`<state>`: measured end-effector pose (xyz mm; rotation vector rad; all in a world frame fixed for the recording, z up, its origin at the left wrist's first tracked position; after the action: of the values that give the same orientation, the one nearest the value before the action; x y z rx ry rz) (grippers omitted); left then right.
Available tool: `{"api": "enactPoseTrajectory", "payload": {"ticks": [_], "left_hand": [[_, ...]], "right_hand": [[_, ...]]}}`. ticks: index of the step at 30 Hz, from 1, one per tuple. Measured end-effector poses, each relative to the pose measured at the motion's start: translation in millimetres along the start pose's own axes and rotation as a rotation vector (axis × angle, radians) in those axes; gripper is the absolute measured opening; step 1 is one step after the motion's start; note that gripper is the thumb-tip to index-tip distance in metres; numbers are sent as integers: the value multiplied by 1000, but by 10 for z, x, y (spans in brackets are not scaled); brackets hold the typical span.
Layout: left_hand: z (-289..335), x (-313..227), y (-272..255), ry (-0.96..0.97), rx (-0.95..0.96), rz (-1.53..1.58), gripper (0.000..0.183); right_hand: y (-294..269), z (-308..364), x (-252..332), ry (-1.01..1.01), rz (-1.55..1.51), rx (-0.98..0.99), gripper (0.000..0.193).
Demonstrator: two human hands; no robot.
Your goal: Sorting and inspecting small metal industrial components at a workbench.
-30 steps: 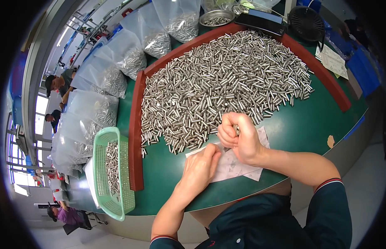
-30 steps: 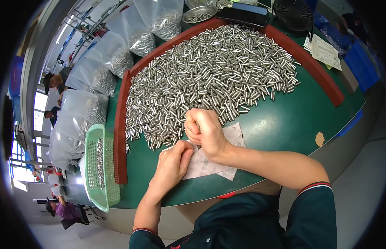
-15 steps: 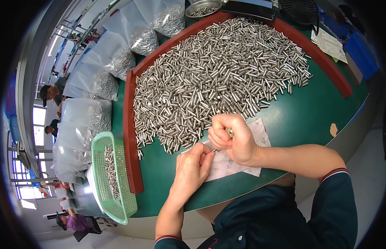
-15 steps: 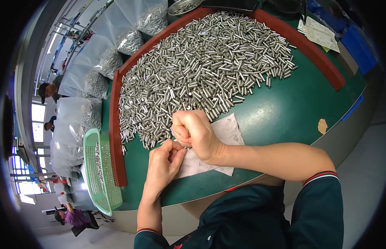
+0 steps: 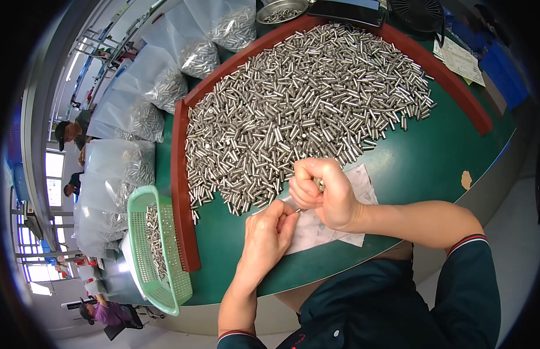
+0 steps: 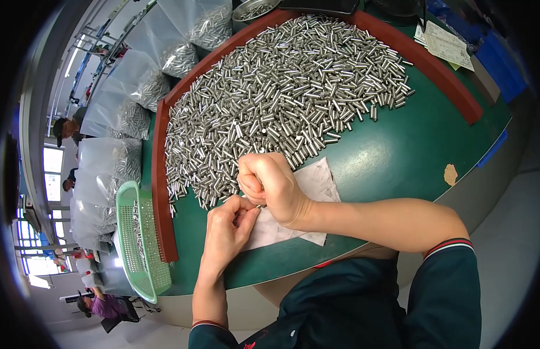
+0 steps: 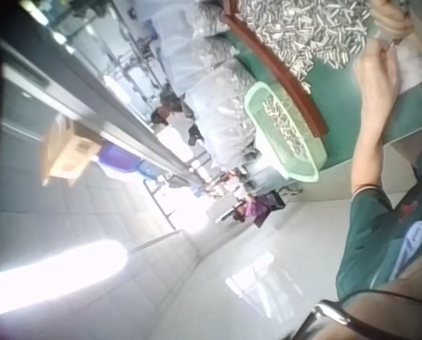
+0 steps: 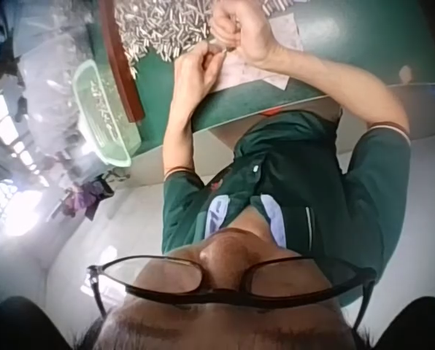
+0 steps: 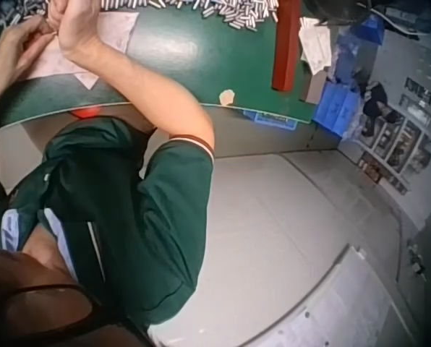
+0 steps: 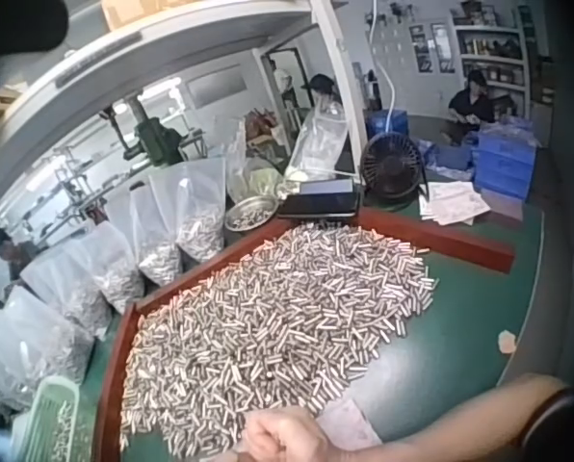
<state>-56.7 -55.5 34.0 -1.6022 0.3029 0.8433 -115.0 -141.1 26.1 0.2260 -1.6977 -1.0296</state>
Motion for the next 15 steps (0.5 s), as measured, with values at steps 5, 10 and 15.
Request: {"api": "enactPoseTrajectory", "payload": {"ticks": [5, 10, 15], "left_hand": [[2, 1, 8, -19, 6, 10, 8], [-12, -15, 6, -29, -12, 43, 12], [-7, 3, -6, -55, -10, 47, 11]], "right_hand": [[0, 9, -12, 6, -2, -1, 33], [36, 56, 13, -83, 56, 14, 34], [101, 103, 5, -106, 186, 15, 34]]}}
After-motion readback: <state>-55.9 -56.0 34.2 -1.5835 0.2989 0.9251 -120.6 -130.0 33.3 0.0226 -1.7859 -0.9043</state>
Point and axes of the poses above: each hand's wrist, its own z-axis away from the middle knuckle, its own y-axis out of the palm, x = y × z, the point moved 7 cm from there along -z, towards the middle knuckle
